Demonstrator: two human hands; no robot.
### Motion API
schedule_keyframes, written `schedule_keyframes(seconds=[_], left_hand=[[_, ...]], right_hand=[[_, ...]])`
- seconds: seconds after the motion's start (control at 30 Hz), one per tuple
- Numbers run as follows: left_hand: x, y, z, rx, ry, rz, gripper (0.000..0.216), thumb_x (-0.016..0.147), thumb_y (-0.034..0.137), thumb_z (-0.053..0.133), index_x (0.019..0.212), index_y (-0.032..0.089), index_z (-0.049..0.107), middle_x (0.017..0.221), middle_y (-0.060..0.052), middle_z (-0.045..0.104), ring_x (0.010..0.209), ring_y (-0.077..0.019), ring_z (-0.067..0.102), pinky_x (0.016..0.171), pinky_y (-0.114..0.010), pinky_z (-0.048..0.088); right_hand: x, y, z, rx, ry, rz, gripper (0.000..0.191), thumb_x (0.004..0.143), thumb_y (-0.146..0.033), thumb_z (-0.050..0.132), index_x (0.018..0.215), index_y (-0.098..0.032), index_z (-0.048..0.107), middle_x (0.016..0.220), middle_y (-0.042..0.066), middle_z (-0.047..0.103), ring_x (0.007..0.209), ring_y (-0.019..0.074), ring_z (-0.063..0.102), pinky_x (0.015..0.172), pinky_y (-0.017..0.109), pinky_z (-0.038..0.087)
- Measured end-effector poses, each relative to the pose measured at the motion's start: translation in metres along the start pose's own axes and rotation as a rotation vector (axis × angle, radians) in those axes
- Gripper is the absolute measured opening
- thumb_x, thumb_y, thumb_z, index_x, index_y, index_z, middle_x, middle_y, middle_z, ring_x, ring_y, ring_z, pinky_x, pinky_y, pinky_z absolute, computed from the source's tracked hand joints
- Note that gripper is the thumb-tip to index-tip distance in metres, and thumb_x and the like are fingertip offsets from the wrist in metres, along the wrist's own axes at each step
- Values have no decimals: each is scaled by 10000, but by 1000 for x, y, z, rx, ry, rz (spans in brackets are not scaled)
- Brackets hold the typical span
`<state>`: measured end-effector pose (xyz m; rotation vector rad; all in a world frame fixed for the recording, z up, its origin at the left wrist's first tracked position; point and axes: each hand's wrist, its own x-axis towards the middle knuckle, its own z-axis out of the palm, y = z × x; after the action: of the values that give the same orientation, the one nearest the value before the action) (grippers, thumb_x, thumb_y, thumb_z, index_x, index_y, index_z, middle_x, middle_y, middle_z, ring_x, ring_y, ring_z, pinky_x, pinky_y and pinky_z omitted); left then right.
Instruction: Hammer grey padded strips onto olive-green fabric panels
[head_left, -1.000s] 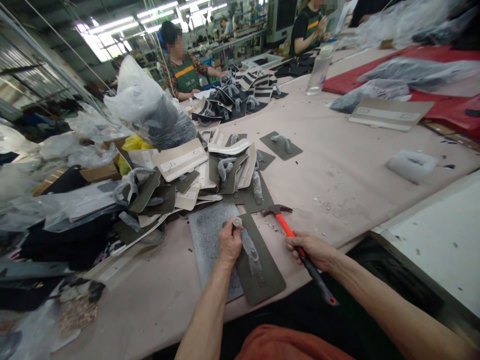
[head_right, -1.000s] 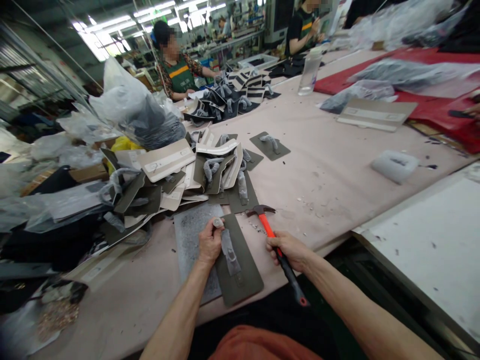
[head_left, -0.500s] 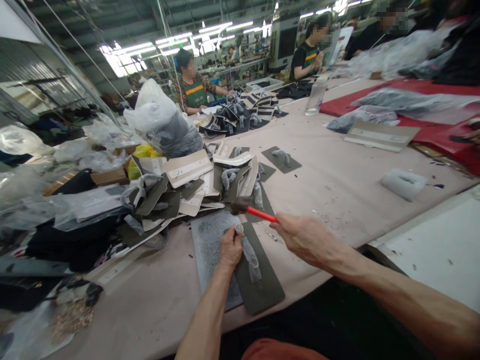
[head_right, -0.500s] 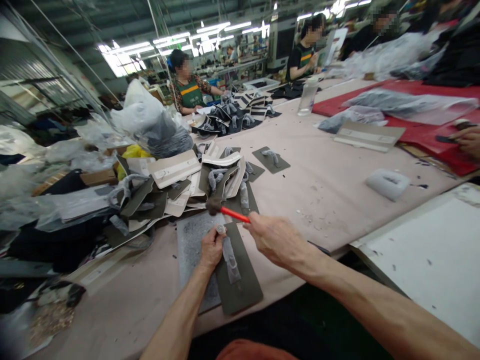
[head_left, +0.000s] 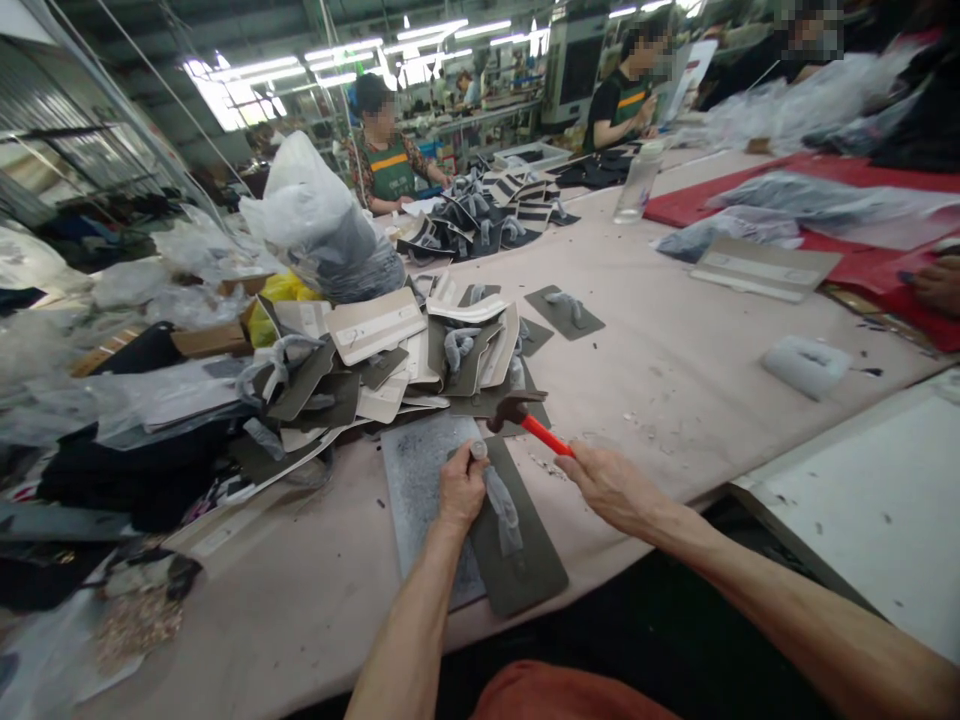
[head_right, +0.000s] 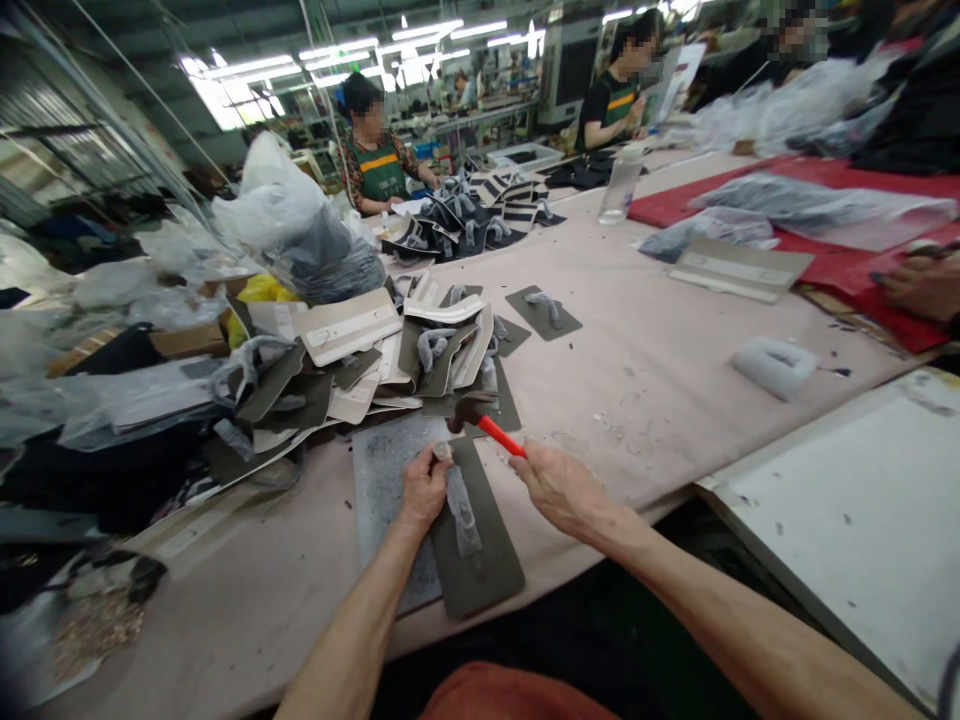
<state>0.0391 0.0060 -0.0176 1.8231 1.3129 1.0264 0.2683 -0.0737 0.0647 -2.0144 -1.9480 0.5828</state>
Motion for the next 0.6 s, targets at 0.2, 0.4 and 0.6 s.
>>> schedule_keyframes(seconds=[0.2, 0.4, 0.6], left_hand=[[-2, -1, 0, -85, -22, -6, 376, 861, 195, 586, 1235, 206, 618, 1145, -80, 730, 1052, -226, 676, 960, -355, 498], [1, 4, -5, -146, -40, -46, 234, 848, 212, 589, 1054, 197, 698, 1010, -57, 754, 950, -215, 687, 881, -332, 513], [10, 1, 3, -429, 122, -251, 184, 721, 267, 710, 876, 168, 701, 843, -36, 751, 790, -177, 684, 758, -274, 524]], right_hand=[[0, 50, 39, -42, -36, 265, 339, 994, -332, 334, 903, -137, 597, 778, 97, 622, 705, 216, 578, 663, 325, 419], [4, -7, 55, 22, 173, -366, 485, 898, -121, 458, 1377, -196, 455, 1259, 142, 528, 1107, 253, 519, 926, 386, 435], [14, -50, 87, -47, 29, -651, 352, 842, -25, 436, 1106, -189, 601, 1185, 88, 550, 990, 195, 503, 841, 323, 403]])
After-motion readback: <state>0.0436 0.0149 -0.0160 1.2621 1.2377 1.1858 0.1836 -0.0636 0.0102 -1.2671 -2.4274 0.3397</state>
